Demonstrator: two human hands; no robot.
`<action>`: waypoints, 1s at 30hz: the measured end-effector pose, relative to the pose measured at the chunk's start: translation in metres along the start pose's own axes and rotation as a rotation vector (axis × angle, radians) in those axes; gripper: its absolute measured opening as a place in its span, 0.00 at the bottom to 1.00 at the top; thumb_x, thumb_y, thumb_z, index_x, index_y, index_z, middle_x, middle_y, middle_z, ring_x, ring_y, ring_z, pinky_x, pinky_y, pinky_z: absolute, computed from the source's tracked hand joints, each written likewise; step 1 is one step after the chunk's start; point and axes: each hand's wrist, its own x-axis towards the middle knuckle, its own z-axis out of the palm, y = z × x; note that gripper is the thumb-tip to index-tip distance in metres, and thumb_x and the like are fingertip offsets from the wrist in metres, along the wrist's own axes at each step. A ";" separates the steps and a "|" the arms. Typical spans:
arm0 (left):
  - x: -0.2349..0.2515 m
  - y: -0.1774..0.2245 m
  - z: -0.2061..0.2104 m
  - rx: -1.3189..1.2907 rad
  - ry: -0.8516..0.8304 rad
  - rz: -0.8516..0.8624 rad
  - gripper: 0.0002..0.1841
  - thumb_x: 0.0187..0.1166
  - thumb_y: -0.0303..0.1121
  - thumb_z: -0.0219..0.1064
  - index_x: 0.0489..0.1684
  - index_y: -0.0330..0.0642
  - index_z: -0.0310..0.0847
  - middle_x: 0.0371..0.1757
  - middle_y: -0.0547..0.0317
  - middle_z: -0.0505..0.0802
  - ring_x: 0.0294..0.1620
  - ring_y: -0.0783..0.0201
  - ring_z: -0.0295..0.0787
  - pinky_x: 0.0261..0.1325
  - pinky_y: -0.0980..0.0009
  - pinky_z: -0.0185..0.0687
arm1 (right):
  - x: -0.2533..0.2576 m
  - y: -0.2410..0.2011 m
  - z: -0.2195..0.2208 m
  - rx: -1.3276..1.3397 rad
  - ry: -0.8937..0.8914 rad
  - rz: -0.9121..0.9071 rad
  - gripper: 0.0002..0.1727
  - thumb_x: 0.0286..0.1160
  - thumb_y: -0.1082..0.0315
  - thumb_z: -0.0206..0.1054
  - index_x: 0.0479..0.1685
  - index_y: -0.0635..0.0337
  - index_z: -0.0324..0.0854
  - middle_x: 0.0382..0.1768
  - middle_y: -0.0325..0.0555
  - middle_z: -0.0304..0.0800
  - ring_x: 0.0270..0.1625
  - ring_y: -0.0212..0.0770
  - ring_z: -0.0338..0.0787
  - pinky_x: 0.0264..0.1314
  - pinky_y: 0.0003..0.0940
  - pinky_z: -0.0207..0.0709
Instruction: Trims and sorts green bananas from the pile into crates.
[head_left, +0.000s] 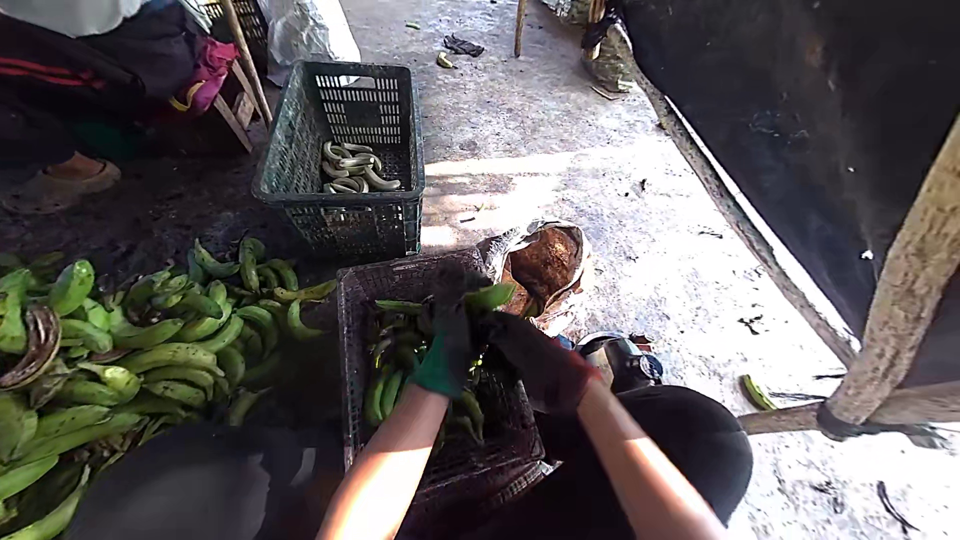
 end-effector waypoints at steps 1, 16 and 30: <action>0.011 -0.007 0.016 0.027 0.029 -0.066 0.20 0.90 0.49 0.54 0.66 0.43 0.75 0.43 0.52 0.88 0.37 0.63 0.86 0.39 0.62 0.84 | 0.008 0.011 -0.023 0.002 0.017 0.023 0.21 0.93 0.55 0.50 0.68 0.61 0.75 0.39 0.50 0.86 0.32 0.38 0.87 0.35 0.37 0.84; -0.083 -0.110 -0.136 2.092 -0.826 -0.420 0.33 0.82 0.24 0.58 0.89 0.33 0.55 0.86 0.25 0.63 0.88 0.26 0.52 0.84 0.33 0.54 | 0.032 0.050 -0.106 -0.358 0.265 0.245 0.20 0.91 0.53 0.56 0.64 0.59 0.78 0.42 0.62 0.87 0.38 0.59 0.88 0.42 0.60 0.81; -0.032 -0.067 -0.152 1.812 -0.420 -0.238 0.40 0.83 0.51 0.63 0.94 0.46 0.52 0.79 0.34 0.79 0.76 0.33 0.77 0.77 0.36 0.69 | 0.033 0.073 0.078 0.852 0.370 0.091 0.25 0.97 0.53 0.41 0.64 0.66 0.71 0.27 0.46 0.82 0.25 0.40 0.85 0.32 0.40 0.85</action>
